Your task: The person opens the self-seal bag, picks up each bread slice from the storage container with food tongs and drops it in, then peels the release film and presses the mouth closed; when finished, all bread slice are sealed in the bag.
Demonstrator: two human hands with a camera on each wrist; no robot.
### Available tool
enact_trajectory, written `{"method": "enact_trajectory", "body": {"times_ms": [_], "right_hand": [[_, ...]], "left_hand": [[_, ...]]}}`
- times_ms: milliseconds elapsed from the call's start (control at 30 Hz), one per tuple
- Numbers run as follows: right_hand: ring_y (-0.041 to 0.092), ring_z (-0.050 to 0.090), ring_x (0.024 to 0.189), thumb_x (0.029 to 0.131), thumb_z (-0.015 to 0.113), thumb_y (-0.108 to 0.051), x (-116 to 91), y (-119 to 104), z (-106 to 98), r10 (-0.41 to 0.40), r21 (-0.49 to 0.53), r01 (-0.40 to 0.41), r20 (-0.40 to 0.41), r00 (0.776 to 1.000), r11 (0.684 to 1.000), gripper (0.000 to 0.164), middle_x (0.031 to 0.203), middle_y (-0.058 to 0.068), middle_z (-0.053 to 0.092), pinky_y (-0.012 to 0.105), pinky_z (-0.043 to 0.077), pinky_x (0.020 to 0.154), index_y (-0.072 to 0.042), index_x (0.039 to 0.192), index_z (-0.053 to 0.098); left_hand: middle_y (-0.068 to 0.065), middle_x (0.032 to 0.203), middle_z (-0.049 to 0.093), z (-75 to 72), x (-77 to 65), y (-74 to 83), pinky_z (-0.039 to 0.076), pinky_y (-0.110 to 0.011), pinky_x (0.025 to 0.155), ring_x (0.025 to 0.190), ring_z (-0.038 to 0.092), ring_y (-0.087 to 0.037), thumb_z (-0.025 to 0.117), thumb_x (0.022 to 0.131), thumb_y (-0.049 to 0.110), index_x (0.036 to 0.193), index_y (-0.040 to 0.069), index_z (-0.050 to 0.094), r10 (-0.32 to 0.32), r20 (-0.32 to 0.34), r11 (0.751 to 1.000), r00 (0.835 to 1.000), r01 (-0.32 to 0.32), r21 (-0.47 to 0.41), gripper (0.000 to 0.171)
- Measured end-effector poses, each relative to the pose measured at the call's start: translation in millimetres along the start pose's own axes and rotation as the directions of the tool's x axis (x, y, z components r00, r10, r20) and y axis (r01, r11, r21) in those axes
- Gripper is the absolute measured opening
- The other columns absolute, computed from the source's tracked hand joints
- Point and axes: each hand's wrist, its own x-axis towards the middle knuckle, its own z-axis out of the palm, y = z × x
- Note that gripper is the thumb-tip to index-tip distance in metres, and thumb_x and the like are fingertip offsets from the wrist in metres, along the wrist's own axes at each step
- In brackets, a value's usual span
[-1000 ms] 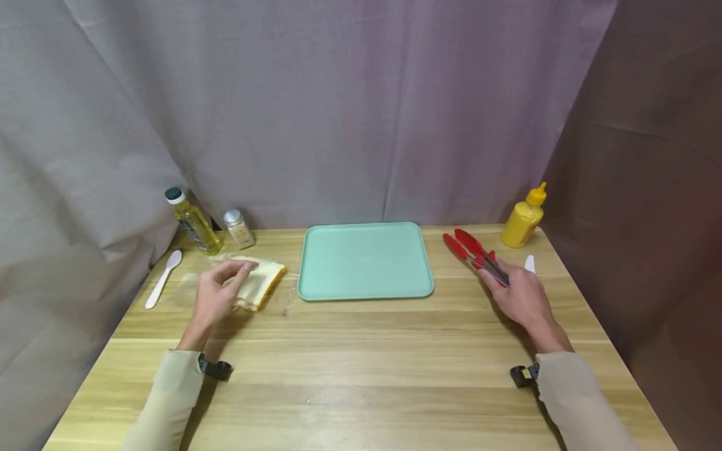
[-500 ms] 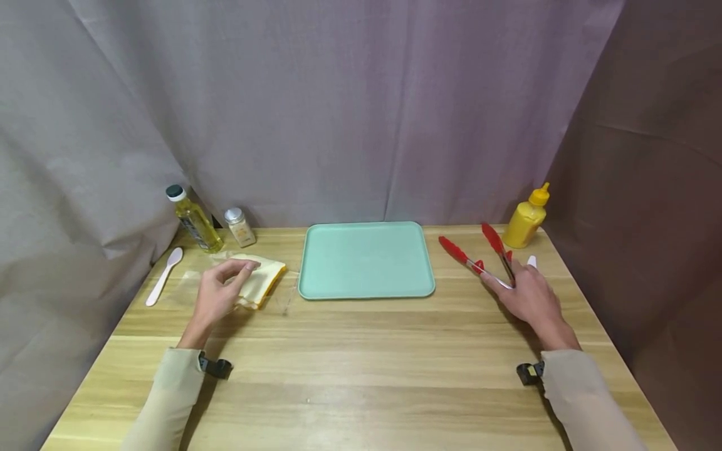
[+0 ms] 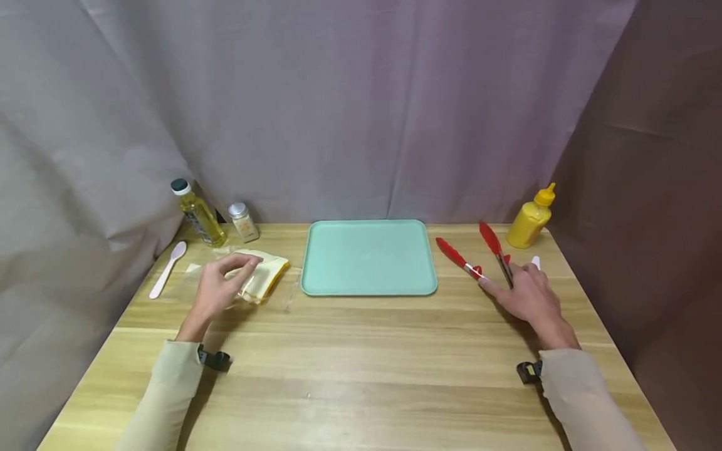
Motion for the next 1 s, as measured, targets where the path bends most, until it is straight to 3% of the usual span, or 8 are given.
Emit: {"method": "enact_trajectory", "body": {"times_ms": [233,400,533,600,633,733,833,1000], "right_hand": [[0.057,0.034,0.115,0.092,0.077,-0.067,-1.8,-31.2,-12.3,0.049,0.056,-0.039,-0.186,0.981,0.998,0.108,0.129,0.042,0.037,0.066,0.038,0.085,0.015,0.147,0.032],[0.062,0.029,0.142,0.096,0.081,-0.04,4.7,-81.1,-15.4,-0.066,0.186,0.144,-0.369,0.927,0.972,0.095,0.157,0.042,0.036,0.076,0.027,0.114,0.01,0.161,0.033],[0.053,0.042,0.144,0.099,0.078,-0.026,16.3,-128.5,4.2,-0.181,0.267,0.323,-0.445,0.877,0.908,0.065,0.153,0.032,0.052,0.071,0.033,0.119,0.005,0.151,0.054],[0.049,0.047,0.142,0.1,0.078,-0.025,23.6,-151.6,20.1,-0.233,0.293,0.384,-0.44,0.867,0.876,0.056,0.15,0.027,0.058,0.068,0.036,0.118,0.001,0.147,0.06],[0.045,0.05,0.141,0.1,0.078,-0.023,26.9,-162.8,27.8,-0.266,0.304,0.416,-0.431,0.862,0.857,0.052,0.148,0.025,0.061,0.066,0.04,0.117,-0.001,0.145,0.063],[0.04,0.054,0.141,0.102,0.076,-0.024,35.3,-194.3,52.1,-0.347,0.352,0.472,-0.363,0.865,0.808,0.047,0.147,0.019,0.064,0.061,0.044,0.118,-0.006,0.144,0.065],[0.034,0.055,0.142,0.105,0.074,-0.027,40.3,-222.7,72.5,-0.395,0.417,0.477,-0.272,0.878,0.774,0.046,0.149,0.013,0.064,0.056,0.048,0.118,-0.011,0.146,0.065],[0.029,0.06,0.137,0.107,0.072,-0.029,45.5,-261.5,98.7,-0.435,0.503,0.463,-0.181,0.882,0.73,0.044,0.146,0.012,0.067,0.05,0.055,0.112,-0.014,0.147,0.065]], "left_hand": [[-0.005,0.12,0.083,-2.7,9.6,7.5,0.057,-0.043,0.11,0.119,0.075,-0.026,0.069,0.108,0.036,0.119,0.014,0.082,0.03,-0.004,0.999,1.0,-0.03,0.021,0.028],[-0.007,0.119,0.083,-5.2,27.9,12.5,0.058,-0.036,0.104,0.115,0.077,-0.027,0.061,0.113,0.033,0.118,0.012,0.082,0.081,-0.065,0.996,0.995,-0.077,0.05,0.03],[-0.01,0.122,0.082,4.0,47.5,15.7,0.06,-0.046,0.107,0.117,0.077,-0.032,0.065,0.111,0.025,0.12,0.01,0.081,0.118,0.003,0.985,0.993,-0.117,0.125,0.024],[-0.013,0.124,0.081,13.3,55.9,17.0,0.058,-0.05,0.111,0.12,0.076,-0.034,0.067,0.109,0.02,0.123,0.008,0.079,0.124,0.079,0.976,0.989,-0.136,0.17,0.022],[-0.014,0.126,0.08,18.4,59.0,17.3,0.057,-0.052,0.112,0.107,0.08,-0.032,0.068,0.108,0.019,0.125,0.007,0.079,0.114,0.124,0.972,0.986,-0.137,0.189,0.022],[-0.014,0.112,0.082,32.7,62.9,16.8,0.063,-0.046,0.091,0.059,0.067,-0.017,0.07,0.107,0.018,0.128,0.007,0.078,0.061,0.24,0.959,0.969,-0.124,0.257,0.025],[-0.011,0.11,0.083,43.7,61.0,15.0,0.063,-0.043,0.082,0.054,0.056,-0.01,0.074,0.105,0.021,0.127,0.01,0.079,0.009,0.307,0.942,0.952,-0.111,0.317,0.026],[-0.008,0.118,0.083,55.9,54.8,13.5,0.064,-0.049,0.094,0.102,0.079,-0.027,0.081,0.1,0.024,0.122,0.012,0.08,-0.002,0.342,0.915,0.94,-0.137,0.381,0.026]]}}
